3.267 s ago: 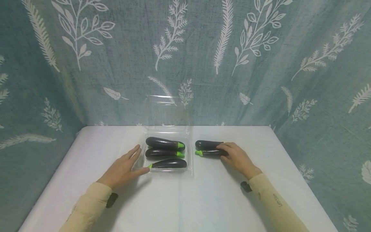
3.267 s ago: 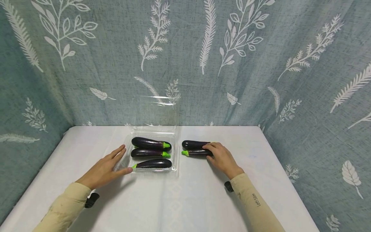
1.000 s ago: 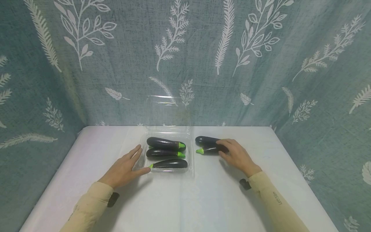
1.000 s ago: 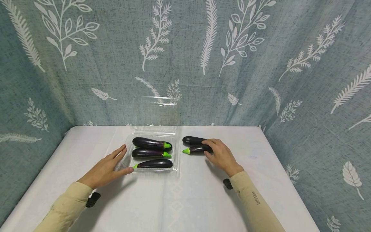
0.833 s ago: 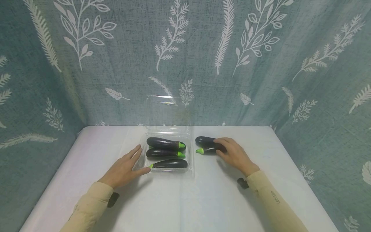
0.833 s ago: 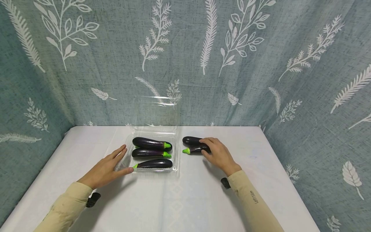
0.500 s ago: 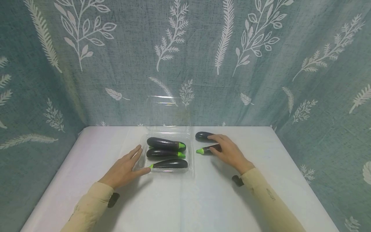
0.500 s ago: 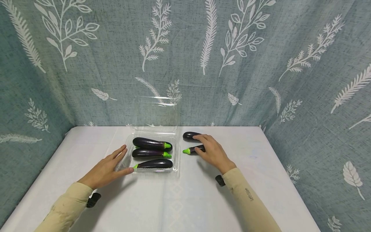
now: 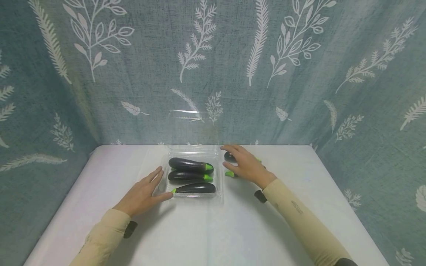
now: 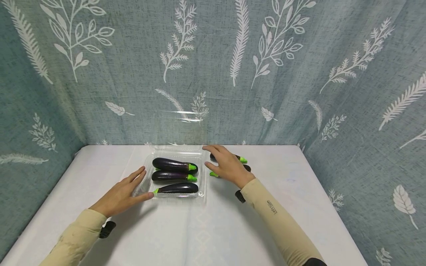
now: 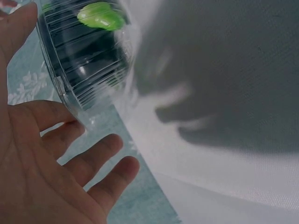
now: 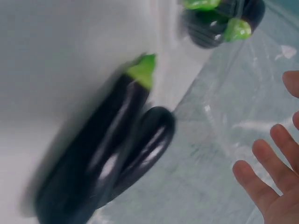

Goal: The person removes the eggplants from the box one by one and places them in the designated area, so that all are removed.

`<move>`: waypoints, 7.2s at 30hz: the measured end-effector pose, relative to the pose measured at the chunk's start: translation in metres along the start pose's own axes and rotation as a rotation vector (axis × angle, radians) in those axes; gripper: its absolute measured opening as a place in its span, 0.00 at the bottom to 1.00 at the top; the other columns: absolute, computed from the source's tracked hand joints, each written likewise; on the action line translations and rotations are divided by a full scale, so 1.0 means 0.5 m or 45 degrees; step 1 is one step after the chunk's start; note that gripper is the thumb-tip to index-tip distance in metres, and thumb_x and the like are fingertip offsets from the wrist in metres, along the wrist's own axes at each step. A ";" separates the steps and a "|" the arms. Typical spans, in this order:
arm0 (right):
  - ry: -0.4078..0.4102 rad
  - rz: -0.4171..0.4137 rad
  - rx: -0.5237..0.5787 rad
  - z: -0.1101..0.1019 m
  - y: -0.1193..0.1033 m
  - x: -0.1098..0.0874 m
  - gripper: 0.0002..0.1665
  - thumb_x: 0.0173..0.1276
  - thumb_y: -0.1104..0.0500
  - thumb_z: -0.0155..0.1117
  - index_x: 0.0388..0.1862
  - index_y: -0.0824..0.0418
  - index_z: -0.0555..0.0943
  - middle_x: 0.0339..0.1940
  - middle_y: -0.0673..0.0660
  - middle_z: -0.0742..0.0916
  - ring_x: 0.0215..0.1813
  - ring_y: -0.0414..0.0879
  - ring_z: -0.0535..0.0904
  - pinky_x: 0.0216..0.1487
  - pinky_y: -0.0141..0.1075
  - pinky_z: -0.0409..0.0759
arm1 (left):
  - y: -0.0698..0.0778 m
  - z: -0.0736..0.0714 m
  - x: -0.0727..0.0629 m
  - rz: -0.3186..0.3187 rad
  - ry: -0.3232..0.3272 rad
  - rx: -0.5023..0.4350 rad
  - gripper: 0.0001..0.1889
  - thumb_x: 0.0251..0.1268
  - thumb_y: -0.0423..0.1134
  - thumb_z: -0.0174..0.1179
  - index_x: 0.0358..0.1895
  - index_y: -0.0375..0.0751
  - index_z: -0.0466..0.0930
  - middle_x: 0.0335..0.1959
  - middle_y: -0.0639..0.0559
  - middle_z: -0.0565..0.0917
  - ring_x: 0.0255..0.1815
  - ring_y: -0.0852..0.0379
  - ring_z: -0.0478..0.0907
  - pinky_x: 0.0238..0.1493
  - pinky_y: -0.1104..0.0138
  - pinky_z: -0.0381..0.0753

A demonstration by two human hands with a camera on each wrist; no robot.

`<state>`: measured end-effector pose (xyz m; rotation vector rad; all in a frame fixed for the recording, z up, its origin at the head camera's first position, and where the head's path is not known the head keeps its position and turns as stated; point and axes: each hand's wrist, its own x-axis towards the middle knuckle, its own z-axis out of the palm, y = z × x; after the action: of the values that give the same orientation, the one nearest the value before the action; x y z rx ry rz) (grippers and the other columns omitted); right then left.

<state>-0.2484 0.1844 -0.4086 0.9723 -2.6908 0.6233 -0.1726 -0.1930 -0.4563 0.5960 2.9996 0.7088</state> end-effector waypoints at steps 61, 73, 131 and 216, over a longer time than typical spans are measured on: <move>-0.557 0.092 -0.081 0.118 -0.126 0.164 0.42 0.72 0.47 0.68 0.80 0.53 0.64 0.71 0.59 0.77 0.71 0.52 0.73 0.73 0.43 0.70 | 0.003 -0.006 0.001 -0.001 0.011 0.027 0.51 0.67 0.69 0.58 0.78 0.30 0.58 0.80 0.39 0.58 0.75 0.32 0.61 0.71 0.40 0.65; -0.531 0.009 -0.084 0.125 -0.125 0.166 0.30 0.74 0.56 0.66 0.73 0.55 0.73 0.62 0.55 0.83 0.64 0.48 0.79 0.68 0.40 0.74 | 0.004 -0.005 0.000 0.016 0.027 0.024 0.50 0.67 0.67 0.59 0.77 0.29 0.59 0.79 0.38 0.59 0.74 0.32 0.62 0.70 0.40 0.65; 0.106 -0.409 -0.204 -0.015 -0.110 0.018 0.30 0.68 0.65 0.69 0.69 0.55 0.77 0.62 0.51 0.84 0.62 0.46 0.80 0.61 0.38 0.80 | 0.004 0.000 -0.002 0.005 -0.002 0.014 0.51 0.67 0.68 0.58 0.78 0.30 0.56 0.80 0.38 0.56 0.75 0.31 0.60 0.71 0.38 0.63; 0.015 -0.098 -0.213 0.014 0.106 -0.189 0.30 0.51 0.74 0.78 0.54 0.58 0.85 0.55 0.60 0.85 0.58 0.59 0.82 0.61 0.52 0.80 | 0.002 0.006 -0.001 -0.023 -0.008 -0.032 0.52 0.68 0.68 0.57 0.80 0.33 0.53 0.82 0.39 0.54 0.75 0.30 0.59 0.71 0.36 0.61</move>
<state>-0.2113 0.2709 -0.4631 1.0182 -2.6306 0.3805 -0.1716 -0.1909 -0.4588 0.5686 2.9812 0.7413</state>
